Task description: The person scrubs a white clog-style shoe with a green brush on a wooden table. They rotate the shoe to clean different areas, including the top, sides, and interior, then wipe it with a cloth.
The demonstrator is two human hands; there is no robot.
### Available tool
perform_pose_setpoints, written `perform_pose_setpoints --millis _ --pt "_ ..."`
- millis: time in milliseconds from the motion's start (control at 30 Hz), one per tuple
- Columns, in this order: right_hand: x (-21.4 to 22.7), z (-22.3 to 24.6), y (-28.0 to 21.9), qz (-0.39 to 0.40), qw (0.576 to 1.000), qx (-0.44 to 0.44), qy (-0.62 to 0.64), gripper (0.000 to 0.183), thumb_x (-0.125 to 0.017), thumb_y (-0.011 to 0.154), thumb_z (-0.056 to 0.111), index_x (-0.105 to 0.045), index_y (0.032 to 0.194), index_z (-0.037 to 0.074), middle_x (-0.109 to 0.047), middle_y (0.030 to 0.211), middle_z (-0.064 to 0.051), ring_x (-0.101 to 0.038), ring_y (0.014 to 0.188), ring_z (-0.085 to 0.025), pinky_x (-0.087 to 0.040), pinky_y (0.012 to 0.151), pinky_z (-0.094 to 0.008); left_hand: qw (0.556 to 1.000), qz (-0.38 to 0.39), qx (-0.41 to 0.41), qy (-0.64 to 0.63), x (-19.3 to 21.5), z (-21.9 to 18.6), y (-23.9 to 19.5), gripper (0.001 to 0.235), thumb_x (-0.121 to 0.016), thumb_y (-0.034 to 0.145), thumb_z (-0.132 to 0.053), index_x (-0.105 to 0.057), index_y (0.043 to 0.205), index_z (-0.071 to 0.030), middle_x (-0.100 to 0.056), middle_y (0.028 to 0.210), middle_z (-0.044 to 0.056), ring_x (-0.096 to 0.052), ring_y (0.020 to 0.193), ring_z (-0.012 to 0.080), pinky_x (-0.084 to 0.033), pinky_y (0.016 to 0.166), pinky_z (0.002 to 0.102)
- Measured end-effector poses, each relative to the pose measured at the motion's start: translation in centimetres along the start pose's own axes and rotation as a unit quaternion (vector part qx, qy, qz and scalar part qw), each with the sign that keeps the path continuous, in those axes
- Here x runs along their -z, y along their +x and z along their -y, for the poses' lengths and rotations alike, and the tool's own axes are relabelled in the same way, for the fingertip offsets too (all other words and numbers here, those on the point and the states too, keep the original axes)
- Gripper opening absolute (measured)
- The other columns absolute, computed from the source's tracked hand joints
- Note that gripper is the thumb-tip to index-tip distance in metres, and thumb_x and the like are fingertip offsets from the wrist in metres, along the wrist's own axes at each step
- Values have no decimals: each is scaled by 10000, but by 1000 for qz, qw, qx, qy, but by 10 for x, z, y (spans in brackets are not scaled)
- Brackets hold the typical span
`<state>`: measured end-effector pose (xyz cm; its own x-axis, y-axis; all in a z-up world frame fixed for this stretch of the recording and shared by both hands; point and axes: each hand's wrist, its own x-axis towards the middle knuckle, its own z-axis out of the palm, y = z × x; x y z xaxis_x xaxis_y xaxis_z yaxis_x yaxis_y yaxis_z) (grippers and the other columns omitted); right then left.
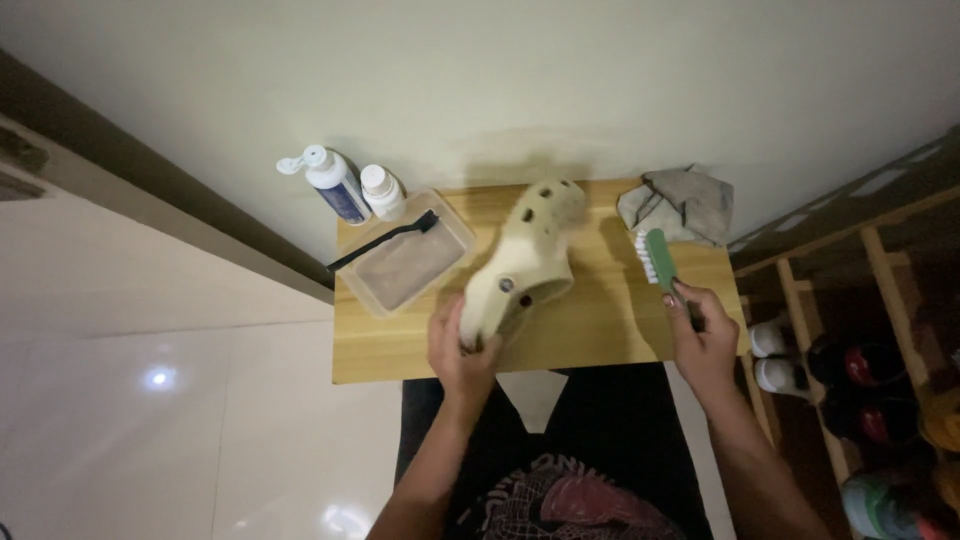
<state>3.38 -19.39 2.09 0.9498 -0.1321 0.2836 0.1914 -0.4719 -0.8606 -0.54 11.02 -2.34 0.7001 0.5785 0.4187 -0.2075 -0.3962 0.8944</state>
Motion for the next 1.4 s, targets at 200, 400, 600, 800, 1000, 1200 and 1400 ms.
perform_pose_setpoints --millis 200,400,600,800,1000,1200,1400 --pt "-3 3 7 0 1000 -27 8 177 -600 1059 -25 -662 1216 -79 -723 1093 -262 -674 1043 -296 -545 949 -539 985 134 -85 74 -7 13 -28 702 -859 609 -35 -679 1286 -86 -526 1342 117 -596 1226 331 -563 1025 423" --pt "-3 13 24 16 999 14 -40 230 -606 1040 -40 -687 1255 -33 -744 1032 -226 -721 959 -333 -573 845 -507 979 179 -80 53 -4 5 -21 687 -773 734 72 -570 1384 -17 -438 1333 220 -492 1307 459 -474 1076 552" --pt "-58 29 -3 105 978 141 -112 223 -779 861 79 -808 1078 116 -803 991 -119 -759 920 -346 -631 772 -465 977 168 -106 74 -7 12 -26 671 -788 697 67 -608 1328 -73 -458 1318 207 -569 1229 411 -536 1001 514" --pt "-59 28 9 118 967 139 -176 225 -671 926 161 -733 1137 113 -764 1037 -176 -712 940 -417 -584 818 -570 947 130 -220 192 -3 -3 -16 598 -775 734 -15 -655 1313 -102 -559 1241 200 -650 1076 365 -555 875 473" --pt "-51 37 22 130 950 147 -242 131 -697 948 203 -776 1051 188 -782 869 -61 -753 825 -305 -607 747 -462 936 110 -243 231 -3 -5 -19 621 -728 752 -74 -641 1351 -209 -621 1238 138 -667 1052 291 -496 846 420" --pt "-55 48 17 189 939 145 -250 185 -708 845 238 -784 1013 226 -779 839 -164 -740 819 -406 -587 774 -563 894 78 -306 320 -1 -41 -19 324 -673 924 -166 -687 1229 -276 -656 1181 103 -687 919 231 -507 729 397" --pt "-56 60 7 122 952 153 -235 187 -714 933 256 -780 1039 117 -777 883 -157 -743 835 -371 -600 741 -490 880 107 -314 339 0 -39 -19 442 -675 944 -107 -568 1362 -201 -636 1197 176 -687 924 253 -534 689 362"
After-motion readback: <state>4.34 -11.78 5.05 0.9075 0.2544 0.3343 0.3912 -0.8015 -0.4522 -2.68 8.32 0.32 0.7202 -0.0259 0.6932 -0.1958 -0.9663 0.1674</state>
